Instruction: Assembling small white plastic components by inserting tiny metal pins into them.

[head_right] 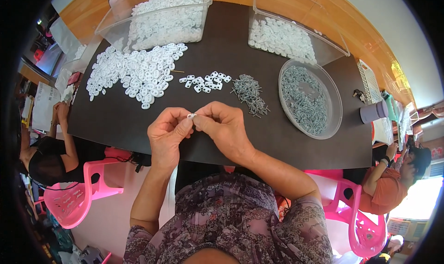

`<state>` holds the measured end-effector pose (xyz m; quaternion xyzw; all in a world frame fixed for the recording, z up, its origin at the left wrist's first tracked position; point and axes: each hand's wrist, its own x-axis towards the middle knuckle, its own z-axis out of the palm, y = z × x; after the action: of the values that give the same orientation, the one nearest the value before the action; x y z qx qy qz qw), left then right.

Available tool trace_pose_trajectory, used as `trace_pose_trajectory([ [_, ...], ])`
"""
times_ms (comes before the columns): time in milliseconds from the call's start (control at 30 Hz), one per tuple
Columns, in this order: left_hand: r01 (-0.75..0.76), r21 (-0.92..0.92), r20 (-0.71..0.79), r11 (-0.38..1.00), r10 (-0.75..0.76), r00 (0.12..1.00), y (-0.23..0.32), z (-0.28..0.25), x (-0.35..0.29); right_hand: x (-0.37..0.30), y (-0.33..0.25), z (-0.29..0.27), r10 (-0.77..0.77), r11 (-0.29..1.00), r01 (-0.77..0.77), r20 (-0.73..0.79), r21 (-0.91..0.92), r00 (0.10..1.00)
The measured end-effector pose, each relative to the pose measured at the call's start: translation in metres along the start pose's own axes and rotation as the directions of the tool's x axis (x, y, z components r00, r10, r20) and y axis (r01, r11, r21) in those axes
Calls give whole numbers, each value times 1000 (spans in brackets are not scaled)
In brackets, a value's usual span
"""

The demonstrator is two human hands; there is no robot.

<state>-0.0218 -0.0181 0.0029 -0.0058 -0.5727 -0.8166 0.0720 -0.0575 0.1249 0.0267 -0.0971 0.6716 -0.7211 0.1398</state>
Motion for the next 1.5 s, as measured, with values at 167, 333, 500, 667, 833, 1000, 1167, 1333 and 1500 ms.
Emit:
trace_pose_trajectory([
  [167, -72, -25, -86, 997, 69, 994, -4, 3, -11, -5, 12, 5, -300, 915, 291, 13, -281, 954],
  [333, -94, -28, -126, 995, 90, 988, -5, 8, -14, -6, 5, 3, -466, 713, 475, 157, -516, 871],
  [500, -47, -72, -148, 996, 36, 988, -8, 2, -13, 3, -5, -12, -589, 321, 617, 359, -719, 725],
  [667, -2, -124, -128, 992, -14, 992, -14, -6, -14, 33, -17, -56, -552, 326, 374, 147, -868, 821],
  [833, -10, -79, -95, 997, 2, 995, -14, -9, -15, 39, -8, -89, -534, 191, 354, 206, -915, 820],
  [1000, 3, -63, -75, 998, -8, 997, -16, -10, -15, 44, 16, -86, -511, -7, 388, 337, -922, 791],
  [1167, -10, -81, -96, 997, 2, 995, -15, -8, -16, 50, 9, -79, -517, 38, 371, 299, -928, 802],
  [1333, -22, -80, -109, 997, 14, 994, -17, -9, -17, 52, 6, -80, -550, 80, 428, 318, -900, 772],
  [1500, -28, -58, -106, 998, 22, 994, -17, -9, -17, 59, 9, -67, -504, 62, 456, 367, -888, 782],
])
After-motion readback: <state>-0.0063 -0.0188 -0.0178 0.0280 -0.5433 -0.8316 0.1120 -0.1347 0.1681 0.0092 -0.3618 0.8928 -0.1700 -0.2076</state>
